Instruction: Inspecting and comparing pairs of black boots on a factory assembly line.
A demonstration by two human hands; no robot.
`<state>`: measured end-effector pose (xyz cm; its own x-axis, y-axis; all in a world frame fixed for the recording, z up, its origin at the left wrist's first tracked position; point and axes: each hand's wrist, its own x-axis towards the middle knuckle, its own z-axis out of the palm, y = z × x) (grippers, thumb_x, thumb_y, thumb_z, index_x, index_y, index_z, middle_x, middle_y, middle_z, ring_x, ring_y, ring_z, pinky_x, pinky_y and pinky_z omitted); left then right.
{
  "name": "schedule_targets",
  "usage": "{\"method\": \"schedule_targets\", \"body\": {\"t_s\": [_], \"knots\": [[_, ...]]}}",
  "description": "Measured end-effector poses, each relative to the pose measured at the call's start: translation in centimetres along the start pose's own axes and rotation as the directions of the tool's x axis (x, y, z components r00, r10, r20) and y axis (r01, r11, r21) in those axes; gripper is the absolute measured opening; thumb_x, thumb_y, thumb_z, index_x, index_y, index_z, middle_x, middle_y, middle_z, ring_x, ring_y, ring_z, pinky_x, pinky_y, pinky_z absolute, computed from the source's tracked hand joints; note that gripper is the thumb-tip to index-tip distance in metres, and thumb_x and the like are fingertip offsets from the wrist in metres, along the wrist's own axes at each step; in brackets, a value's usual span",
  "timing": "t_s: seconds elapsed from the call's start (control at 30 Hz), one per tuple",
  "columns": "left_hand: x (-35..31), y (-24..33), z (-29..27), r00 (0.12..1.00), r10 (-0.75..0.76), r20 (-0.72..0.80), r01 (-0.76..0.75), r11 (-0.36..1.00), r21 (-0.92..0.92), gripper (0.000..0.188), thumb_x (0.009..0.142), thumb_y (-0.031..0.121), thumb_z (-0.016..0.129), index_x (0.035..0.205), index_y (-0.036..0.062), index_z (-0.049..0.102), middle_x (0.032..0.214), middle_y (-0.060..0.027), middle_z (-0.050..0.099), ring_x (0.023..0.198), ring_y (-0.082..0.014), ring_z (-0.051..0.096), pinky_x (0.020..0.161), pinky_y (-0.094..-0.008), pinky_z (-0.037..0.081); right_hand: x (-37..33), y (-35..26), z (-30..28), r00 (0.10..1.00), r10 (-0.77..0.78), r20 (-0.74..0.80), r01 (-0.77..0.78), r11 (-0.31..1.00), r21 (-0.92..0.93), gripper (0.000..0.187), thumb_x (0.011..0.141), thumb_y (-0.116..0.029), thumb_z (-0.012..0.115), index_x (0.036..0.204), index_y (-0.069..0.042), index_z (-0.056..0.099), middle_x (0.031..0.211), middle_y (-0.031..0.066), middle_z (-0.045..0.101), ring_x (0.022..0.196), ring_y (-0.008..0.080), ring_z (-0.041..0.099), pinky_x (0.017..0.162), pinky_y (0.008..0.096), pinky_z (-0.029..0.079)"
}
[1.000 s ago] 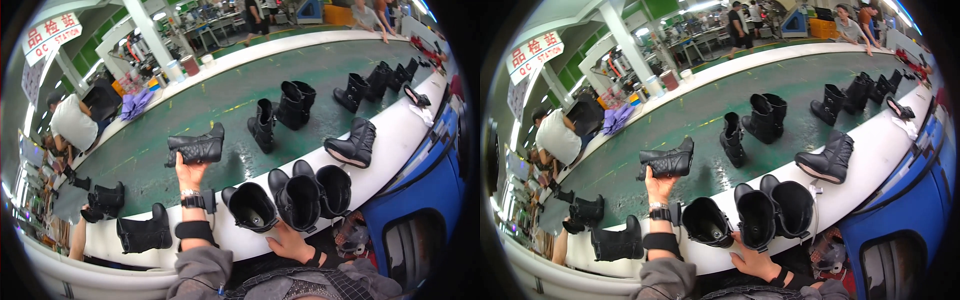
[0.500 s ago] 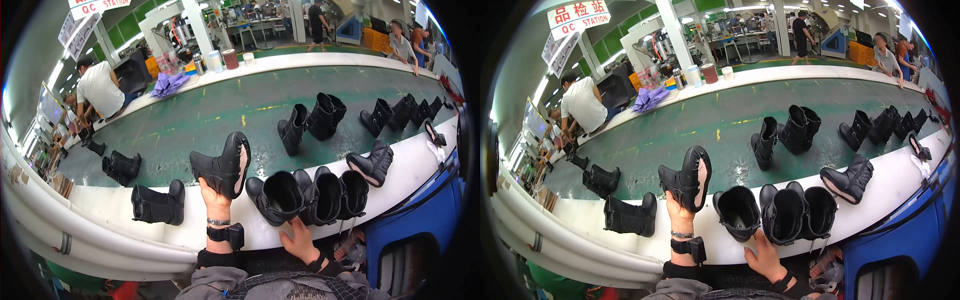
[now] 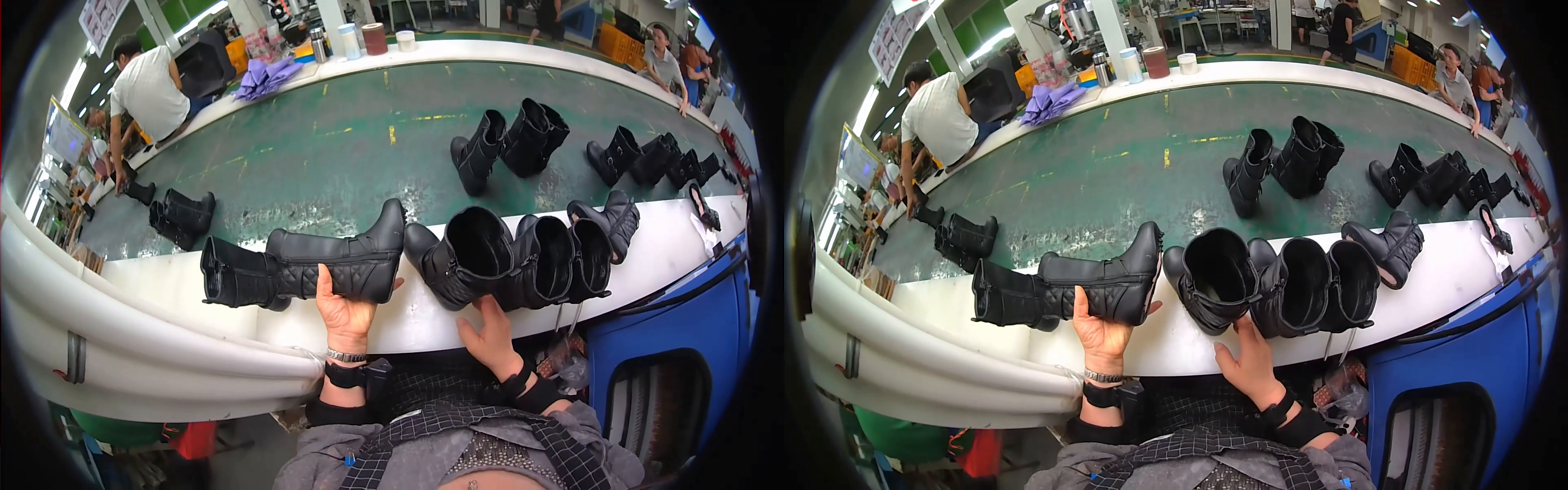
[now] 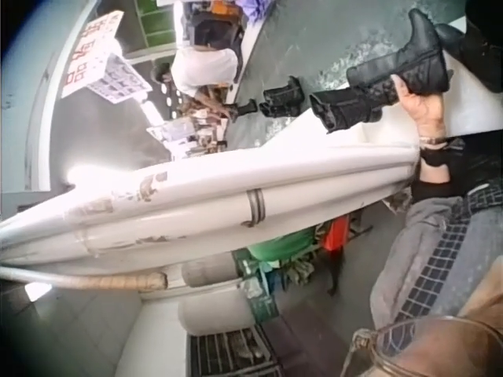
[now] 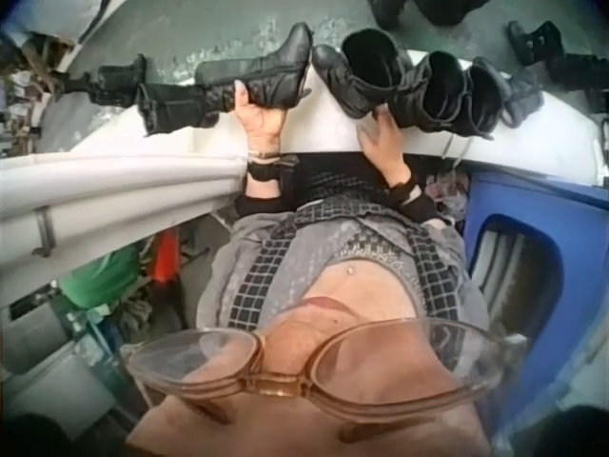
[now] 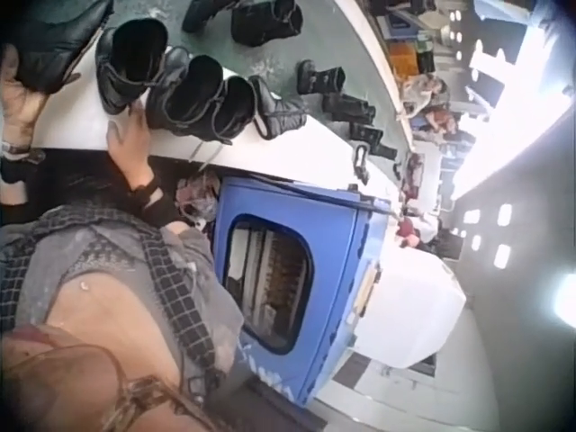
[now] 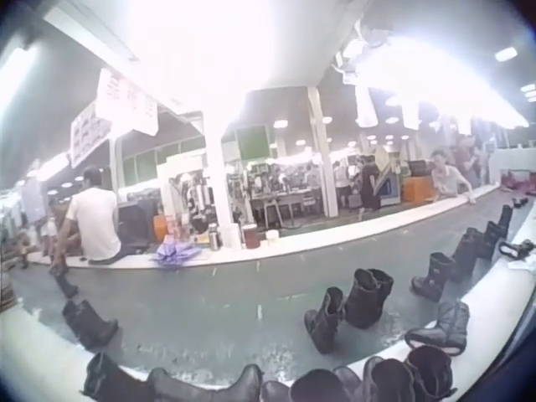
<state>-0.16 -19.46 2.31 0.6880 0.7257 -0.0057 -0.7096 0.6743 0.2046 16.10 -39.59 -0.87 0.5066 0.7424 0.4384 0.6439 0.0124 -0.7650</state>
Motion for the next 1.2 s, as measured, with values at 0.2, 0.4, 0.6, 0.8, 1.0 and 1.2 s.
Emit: {"method": "schedule_targets", "body": {"t_s": [0.2,0.4,0.6,0.8,1.0,1.2], "knots": [[-1.2,-0.4,0.5,0.981,0.188,-0.045,-0.182,0.977,0.115,0.056,0.090,0.030,0.064,0.136,0.0058,0.045,0.137,-0.0143,0.051,0.127,-0.0355,0.048,0.106,-0.0615,0.033,-0.1,0.1,0.3,1.000,0.024,-0.010,-0.024,1.000,-0.008,0.055,0.078,-0.012,0.065,0.128,0.003,0.048,0.114,0.0226,0.059,0.099,0.0372,0.062,0.086,0.0396,0.050],[-1.7,-0.7,-0.1,0.945,0.325,-0.025,-0.312,0.925,0.219,0.046,0.090,0.018,0.065,0.132,0.0056,0.051,0.130,-0.0100,0.057,0.122,-0.0276,0.054,0.110,-0.0470,0.039,-0.3,0.3,0.4,1.000,0.015,-0.021,-0.016,1.000,-0.014,0.054,0.078,-0.012,0.064,0.128,0.002,0.048,0.116,0.0233,0.059,0.105,0.0382,0.061,0.088,0.0398,0.049],[-1.6,-0.6,-0.7,0.950,0.313,-0.022,-0.296,0.917,0.269,0.049,0.090,0.019,0.064,0.134,0.0058,0.049,0.134,-0.0104,0.056,0.125,-0.0285,0.052,0.112,-0.0489,0.036,-0.3,0.3,0.3,1.000,0.006,-0.004,-0.006,0.999,-0.046,0.052,0.078,-0.011,0.064,0.126,0.003,0.049,0.117,0.0235,0.058,0.109,0.0409,0.057,0.092,0.0409,0.047],[-1.1,-1.0,-0.2,0.964,0.263,-0.045,-0.242,0.933,0.268,0.042,0.090,0.016,0.063,0.129,0.0048,0.053,0.127,-0.0102,0.059,0.119,-0.0266,0.056,0.108,-0.0451,0.041,-0.2,0.1,0.2,1.000,0.006,0.002,-0.006,0.999,-0.044,0.052,0.078,-0.011,0.064,0.126,0.002,0.049,0.119,0.0238,0.057,0.110,0.0412,0.057,0.092,0.0415,0.046],[-0.4,-1.7,0.2,0.955,0.286,-0.084,-0.245,0.913,0.326,0.042,0.091,0.016,0.061,0.130,0.0035,0.052,0.128,-0.0123,0.059,0.120,-0.0289,0.056,0.109,-0.0486,0.041,-0.3,0.2,0.1,1.000,0.006,0.009,-0.006,1.000,-0.020,0.056,0.078,-0.011,0.064,0.130,0.002,0.047,0.121,0.0239,0.057,0.112,0.0409,0.056,0.094,0.0409,0.046],[0.1,-2.0,0.4,0.957,0.274,-0.093,-0.227,0.909,0.350,0.041,0.091,0.017,0.060,0.129,0.0025,0.052,0.126,-0.0125,0.060,0.119,-0.0289,0.057,0.107,-0.0484,0.042,-0.3,0.4,-0.1,1.000,-0.015,0.009,0.015,1.000,-0.021,0.057,0.078,-0.012,0.064,0.131,0.001,0.047,0.124,0.0235,0.056,0.113,0.0396,0.057,0.093,0.0399,0.047]]}}
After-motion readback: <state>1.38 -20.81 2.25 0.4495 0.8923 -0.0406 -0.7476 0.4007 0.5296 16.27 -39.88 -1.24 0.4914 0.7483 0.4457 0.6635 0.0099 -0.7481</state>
